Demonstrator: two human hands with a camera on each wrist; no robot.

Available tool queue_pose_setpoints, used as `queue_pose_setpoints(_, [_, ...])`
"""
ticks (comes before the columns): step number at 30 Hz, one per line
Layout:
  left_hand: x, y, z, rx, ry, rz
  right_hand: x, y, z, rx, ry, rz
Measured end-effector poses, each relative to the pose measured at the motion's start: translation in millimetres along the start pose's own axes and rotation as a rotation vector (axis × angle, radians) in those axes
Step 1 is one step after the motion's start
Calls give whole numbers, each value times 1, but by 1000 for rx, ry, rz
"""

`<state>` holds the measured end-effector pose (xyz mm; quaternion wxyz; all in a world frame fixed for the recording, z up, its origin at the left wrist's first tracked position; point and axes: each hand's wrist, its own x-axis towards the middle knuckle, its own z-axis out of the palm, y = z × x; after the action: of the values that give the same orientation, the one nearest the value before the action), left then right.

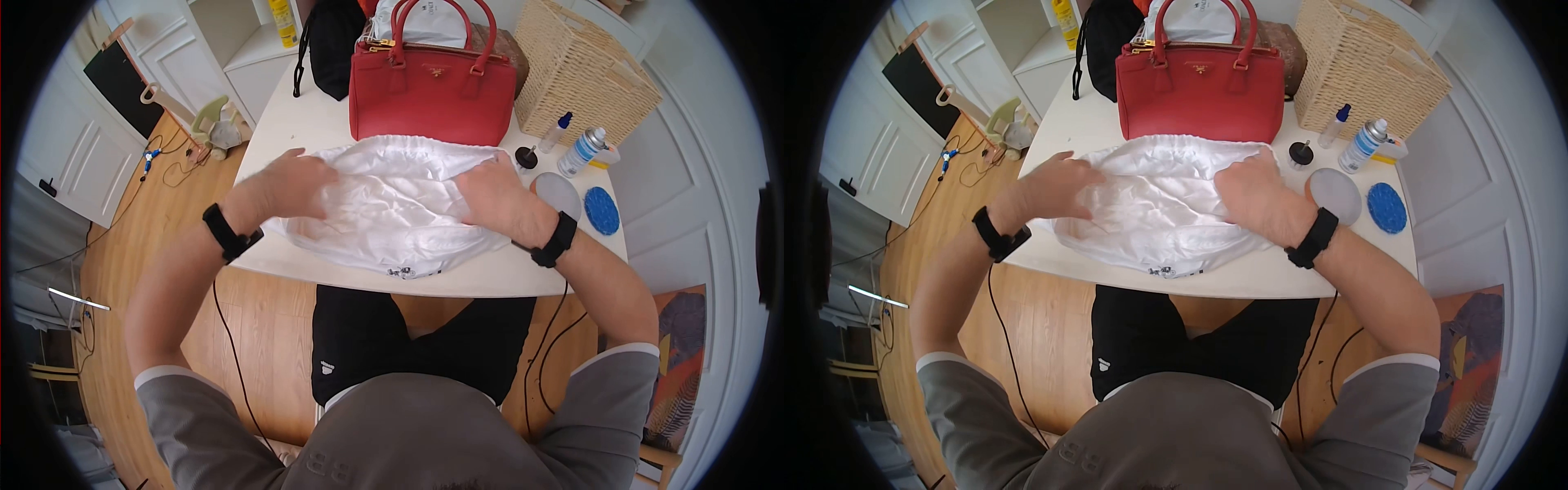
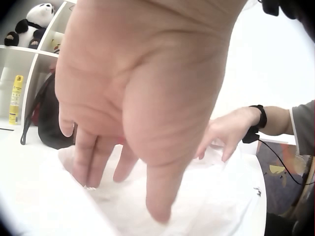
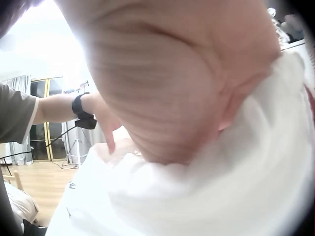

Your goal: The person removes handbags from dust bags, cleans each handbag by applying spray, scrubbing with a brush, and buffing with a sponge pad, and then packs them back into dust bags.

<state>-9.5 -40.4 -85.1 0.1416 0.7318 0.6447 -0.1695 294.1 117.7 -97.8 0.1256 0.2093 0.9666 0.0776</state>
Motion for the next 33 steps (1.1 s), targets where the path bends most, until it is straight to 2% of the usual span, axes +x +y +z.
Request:
queue_pose_setpoints(2, [3,16,-1,-22,98,-36,-2,-7,6,-6,5,-30])
queue_pose_setpoints(4, [7,16,14,-58,141,12,-3,-16,15,-48,174,-125])
queue_pose_setpoints(5, [10,16,22,-90,187,60,-3,-17,14,-49,171,-126])
queue_pose_setpoints(6, [11,17,29,-92,188,61,-4,-18,11,-5,62,-99])
queue_pose_setpoints(7, [11,19,34,31,169,46,-4,-18,9,39,-46,-70])
queue_pose_setpoints(8, [13,20,39,153,152,31,-7,-15,14,37,-46,-68])
queue_pose_setpoints(9, [13,14,47,154,154,33,-11,-7,24,1,47,-86])
queue_pose_setpoints(10, [11,4,57,221,241,64,-14,-1,30,-36,140,-103])
queue_pose_setpoints(11, [8,-3,63,288,329,95,-15,1,30,-37,140,-101])
queue_pose_setpoints(13, [10,-9,70,326,331,70,-16,6,29,-65,-20,-80])
queue_pose_setpoints(14, [11,-11,71,363,332,42,-15,8,40,-69,-20,-77])
queue_pose_setpoints(16, [13,-17,72,315,365,61,-11,7,63,-215,180,8])
queue_pose_setpoints(17, [15,-20,72,267,392,79,-10,8,64,-221,178,12])
queue_pose_setpoints(19, [19,-24,73,248,361,80,-5,8,63,-262,90,70])
queue_pose_setpoints(20, [20,-24,71,232,328,77,-3,3,44,-266,87,72])
queue_pose_setpoints(21, [21,-24,70,229,332,79,1,2,22,-147,-59,41])
queue_pose_setpoints(22, [21,-20,65,246,243,35,3,3,0,-26,-205,11])
queue_pose_setpoints(23, [21,-17,61,260,156,-9,3,8,-15,-33,-209,13])
queue_pose_setpoints(25, [23,-11,56,149,168,-32,8,23,-37,554,169,141])
queue_pose_setpoints(27, [26,-11,60,44,179,-55,27,58,-30,318,797,89])
queue_pose_setpoints(29, [27,-12,64,74,295,-28,42,86,-51,247,939,189])
queue_pose_setpoints(33, [19,-5,41,-41,239,-14,79,129,-58,266,920,268])
